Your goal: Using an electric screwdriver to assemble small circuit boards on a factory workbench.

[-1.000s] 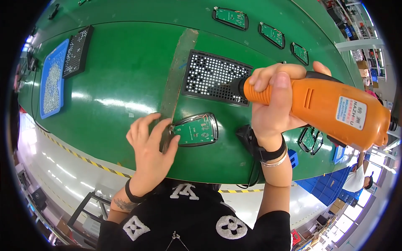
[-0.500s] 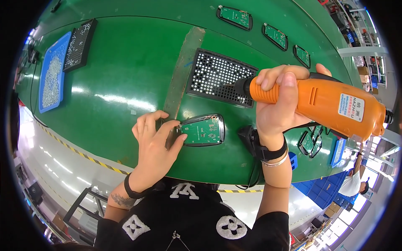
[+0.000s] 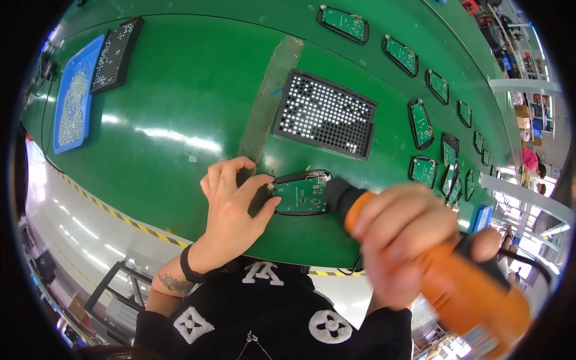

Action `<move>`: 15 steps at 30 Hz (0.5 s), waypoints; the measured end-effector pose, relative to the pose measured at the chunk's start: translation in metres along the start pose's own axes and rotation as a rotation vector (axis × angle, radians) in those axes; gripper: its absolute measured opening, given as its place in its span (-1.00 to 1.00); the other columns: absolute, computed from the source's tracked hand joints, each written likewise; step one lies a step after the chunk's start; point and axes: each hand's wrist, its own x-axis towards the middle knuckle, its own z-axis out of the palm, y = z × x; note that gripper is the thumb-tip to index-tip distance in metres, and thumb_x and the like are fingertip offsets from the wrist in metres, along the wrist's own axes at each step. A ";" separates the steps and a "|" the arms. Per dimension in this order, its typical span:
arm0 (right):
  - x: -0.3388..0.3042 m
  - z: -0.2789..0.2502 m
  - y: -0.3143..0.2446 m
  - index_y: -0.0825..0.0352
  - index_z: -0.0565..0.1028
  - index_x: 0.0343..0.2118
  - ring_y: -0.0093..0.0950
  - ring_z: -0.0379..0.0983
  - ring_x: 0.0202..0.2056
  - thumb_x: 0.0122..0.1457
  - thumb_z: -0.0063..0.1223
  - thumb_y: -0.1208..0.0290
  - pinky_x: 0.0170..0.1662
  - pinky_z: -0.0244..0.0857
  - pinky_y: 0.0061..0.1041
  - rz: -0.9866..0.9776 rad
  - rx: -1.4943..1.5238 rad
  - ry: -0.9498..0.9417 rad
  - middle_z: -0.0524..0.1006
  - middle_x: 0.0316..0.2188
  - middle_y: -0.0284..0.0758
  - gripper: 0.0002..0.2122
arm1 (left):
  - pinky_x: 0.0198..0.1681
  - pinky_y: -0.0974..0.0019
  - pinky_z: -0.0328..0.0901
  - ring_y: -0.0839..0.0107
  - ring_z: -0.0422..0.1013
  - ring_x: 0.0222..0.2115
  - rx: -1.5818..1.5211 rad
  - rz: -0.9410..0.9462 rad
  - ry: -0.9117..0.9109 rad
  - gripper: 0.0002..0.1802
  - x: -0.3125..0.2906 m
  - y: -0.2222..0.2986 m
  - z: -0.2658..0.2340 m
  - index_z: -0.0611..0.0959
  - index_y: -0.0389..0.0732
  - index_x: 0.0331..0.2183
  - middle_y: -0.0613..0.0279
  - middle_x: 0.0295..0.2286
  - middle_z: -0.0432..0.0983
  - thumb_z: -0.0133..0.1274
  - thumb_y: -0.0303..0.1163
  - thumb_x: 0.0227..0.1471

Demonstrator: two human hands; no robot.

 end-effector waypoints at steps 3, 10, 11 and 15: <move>-0.012 0.003 0.003 0.12 0.05 0.02 -0.44 0.32 -0.70 0.01 0.12 0.53 -0.65 0.30 -0.42 0.018 0.101 -0.261 0.38 -0.62 -0.36 -0.44 | -0.13 0.11 0.00 0.14 0.15 -0.15 -0.018 -0.011 -0.007 -0.70 -0.001 -0.002 -0.001 0.57 -0.19 -0.38 0.14 -0.20 0.25 0.22 -0.44 -0.30; -0.022 0.015 0.012 0.06 0.13 -0.05 -0.60 0.25 -0.78 0.01 0.16 0.36 -0.71 0.26 -0.58 0.149 -0.022 -0.250 0.30 -0.72 -0.51 -0.51 | -0.13 0.12 0.00 0.13 0.15 -0.15 -0.037 -0.022 -0.025 -0.70 0.001 0.000 -0.002 0.57 -0.19 -0.37 0.13 -0.20 0.25 0.21 -0.45 -0.31; -0.023 0.016 0.013 0.06 0.13 -0.05 -0.60 0.25 -0.78 0.01 0.16 0.36 -0.71 0.26 -0.58 0.152 -0.022 -0.251 0.30 -0.72 -0.51 -0.51 | -0.13 0.12 0.00 0.13 0.15 -0.15 -0.039 -0.020 -0.027 -0.70 0.000 0.000 -0.001 0.57 -0.19 -0.37 0.13 -0.20 0.25 0.21 -0.45 -0.31; -0.023 0.021 0.015 0.05 0.13 -0.08 -0.60 0.25 -0.78 0.01 0.15 0.34 -0.70 0.27 -0.58 0.166 -0.072 -0.219 0.29 -0.72 -0.52 -0.53 | -0.13 0.13 0.00 0.13 0.15 -0.15 -0.036 -0.018 -0.021 -0.69 0.000 -0.001 -0.004 0.57 -0.19 -0.37 0.13 -0.20 0.25 0.21 -0.45 -0.31</move>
